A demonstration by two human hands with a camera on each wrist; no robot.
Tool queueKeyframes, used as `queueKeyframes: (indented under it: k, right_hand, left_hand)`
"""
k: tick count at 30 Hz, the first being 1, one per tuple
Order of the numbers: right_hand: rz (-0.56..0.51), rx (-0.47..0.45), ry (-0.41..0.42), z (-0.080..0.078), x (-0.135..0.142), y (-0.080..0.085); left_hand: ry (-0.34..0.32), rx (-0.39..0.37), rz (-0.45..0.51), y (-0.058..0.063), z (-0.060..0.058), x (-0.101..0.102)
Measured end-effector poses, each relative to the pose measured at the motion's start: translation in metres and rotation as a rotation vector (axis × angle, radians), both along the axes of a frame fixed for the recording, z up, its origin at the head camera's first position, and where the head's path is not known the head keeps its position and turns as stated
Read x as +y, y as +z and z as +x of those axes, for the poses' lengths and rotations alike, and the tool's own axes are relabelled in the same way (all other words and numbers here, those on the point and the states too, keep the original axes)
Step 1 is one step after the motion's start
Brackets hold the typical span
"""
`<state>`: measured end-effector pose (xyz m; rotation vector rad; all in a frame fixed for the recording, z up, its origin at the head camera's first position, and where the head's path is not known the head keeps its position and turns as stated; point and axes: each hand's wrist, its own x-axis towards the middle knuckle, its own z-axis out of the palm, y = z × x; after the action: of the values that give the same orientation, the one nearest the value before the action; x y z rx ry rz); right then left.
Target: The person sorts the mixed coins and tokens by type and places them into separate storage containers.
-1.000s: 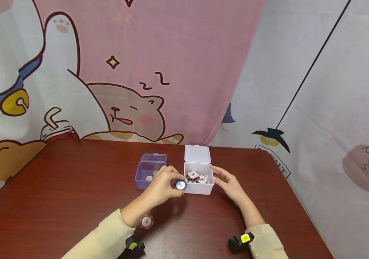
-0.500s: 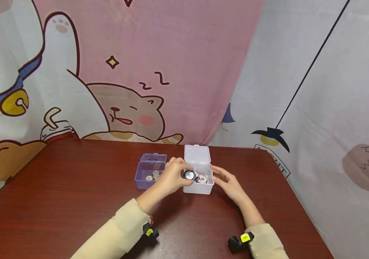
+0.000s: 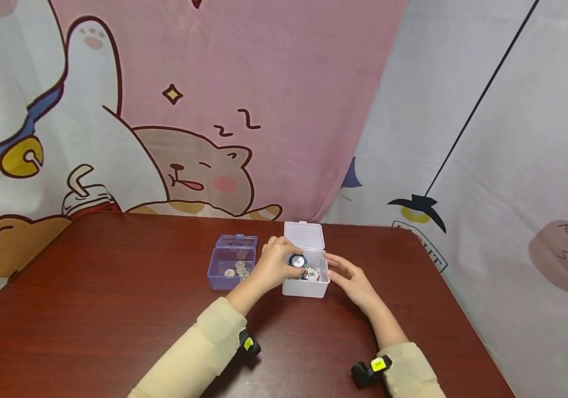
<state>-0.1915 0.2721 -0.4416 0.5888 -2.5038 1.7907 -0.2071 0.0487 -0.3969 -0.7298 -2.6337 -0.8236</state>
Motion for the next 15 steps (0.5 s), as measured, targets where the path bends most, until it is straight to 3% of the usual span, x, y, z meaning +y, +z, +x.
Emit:
queueKeyframes:
  k: [15]
  right_hand:
    - [0.007,0.001,-0.01,0.002,-0.002,0.002]
  left_hand:
    - [0.05,0.048,-0.04,-0.014,-0.006,0.005]
